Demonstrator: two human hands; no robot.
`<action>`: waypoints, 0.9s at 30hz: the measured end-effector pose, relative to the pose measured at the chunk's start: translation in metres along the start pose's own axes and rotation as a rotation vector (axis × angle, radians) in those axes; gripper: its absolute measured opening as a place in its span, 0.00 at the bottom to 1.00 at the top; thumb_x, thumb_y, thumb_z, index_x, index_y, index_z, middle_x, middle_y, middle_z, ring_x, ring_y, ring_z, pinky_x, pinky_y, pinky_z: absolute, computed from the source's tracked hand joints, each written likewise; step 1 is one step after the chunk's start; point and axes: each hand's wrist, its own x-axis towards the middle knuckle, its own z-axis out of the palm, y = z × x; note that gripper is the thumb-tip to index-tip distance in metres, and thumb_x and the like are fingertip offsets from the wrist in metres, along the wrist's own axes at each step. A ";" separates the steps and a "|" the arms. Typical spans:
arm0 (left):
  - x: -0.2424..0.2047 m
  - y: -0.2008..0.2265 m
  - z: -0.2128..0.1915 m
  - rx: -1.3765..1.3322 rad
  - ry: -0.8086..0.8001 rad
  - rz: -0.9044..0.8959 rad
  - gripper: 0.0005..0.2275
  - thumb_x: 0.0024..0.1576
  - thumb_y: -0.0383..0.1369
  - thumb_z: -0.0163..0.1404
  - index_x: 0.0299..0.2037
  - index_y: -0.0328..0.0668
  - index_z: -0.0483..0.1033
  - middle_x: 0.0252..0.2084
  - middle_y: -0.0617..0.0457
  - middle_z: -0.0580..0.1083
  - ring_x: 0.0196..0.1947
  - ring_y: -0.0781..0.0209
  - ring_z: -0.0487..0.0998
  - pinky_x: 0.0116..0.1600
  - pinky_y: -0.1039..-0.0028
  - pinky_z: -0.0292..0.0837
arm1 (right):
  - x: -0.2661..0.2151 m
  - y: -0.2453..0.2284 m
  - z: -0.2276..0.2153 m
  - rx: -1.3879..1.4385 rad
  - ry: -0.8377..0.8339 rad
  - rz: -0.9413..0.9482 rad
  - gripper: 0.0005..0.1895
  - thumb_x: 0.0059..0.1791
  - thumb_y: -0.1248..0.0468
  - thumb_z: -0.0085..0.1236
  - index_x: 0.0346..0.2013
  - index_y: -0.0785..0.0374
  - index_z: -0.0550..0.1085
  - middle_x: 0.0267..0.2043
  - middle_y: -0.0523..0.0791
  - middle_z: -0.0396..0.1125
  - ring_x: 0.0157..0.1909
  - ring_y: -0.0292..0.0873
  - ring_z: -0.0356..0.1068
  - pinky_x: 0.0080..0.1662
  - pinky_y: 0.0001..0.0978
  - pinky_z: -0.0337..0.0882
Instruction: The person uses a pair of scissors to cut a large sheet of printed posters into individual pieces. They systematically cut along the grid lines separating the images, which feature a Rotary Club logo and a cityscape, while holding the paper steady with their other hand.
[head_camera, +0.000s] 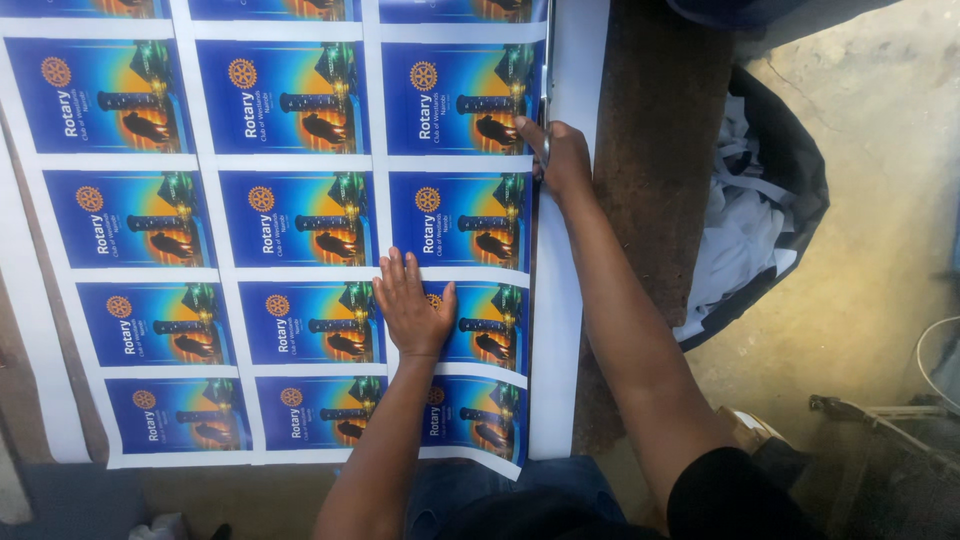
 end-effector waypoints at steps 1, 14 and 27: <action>0.000 0.000 0.001 0.000 0.000 0.000 0.37 0.60 0.55 0.47 0.77 0.53 0.48 0.81 0.47 0.44 0.79 0.46 0.42 0.77 0.46 0.35 | -0.001 0.000 -0.001 0.000 0.000 -0.001 0.25 0.49 0.41 0.66 0.26 0.57 0.70 0.22 0.41 0.65 0.23 0.37 0.71 0.30 0.25 0.72; 0.000 -0.001 0.003 0.014 0.031 0.013 0.37 0.60 0.55 0.48 0.76 0.53 0.49 0.80 0.48 0.45 0.79 0.47 0.43 0.77 0.46 0.36 | -0.004 -0.014 -0.005 -0.013 -0.029 -0.021 0.23 0.50 0.42 0.64 0.30 0.57 0.72 0.24 0.41 0.65 0.25 0.36 0.71 0.32 0.24 0.73; -0.001 -0.001 0.002 0.030 0.027 0.021 0.36 0.60 0.55 0.47 0.76 0.51 0.50 0.80 0.47 0.45 0.80 0.46 0.42 0.77 0.47 0.36 | 0.010 -0.014 -0.002 0.007 0.012 -0.017 0.22 0.49 0.43 0.66 0.28 0.55 0.72 0.23 0.40 0.67 0.23 0.35 0.72 0.29 0.22 0.73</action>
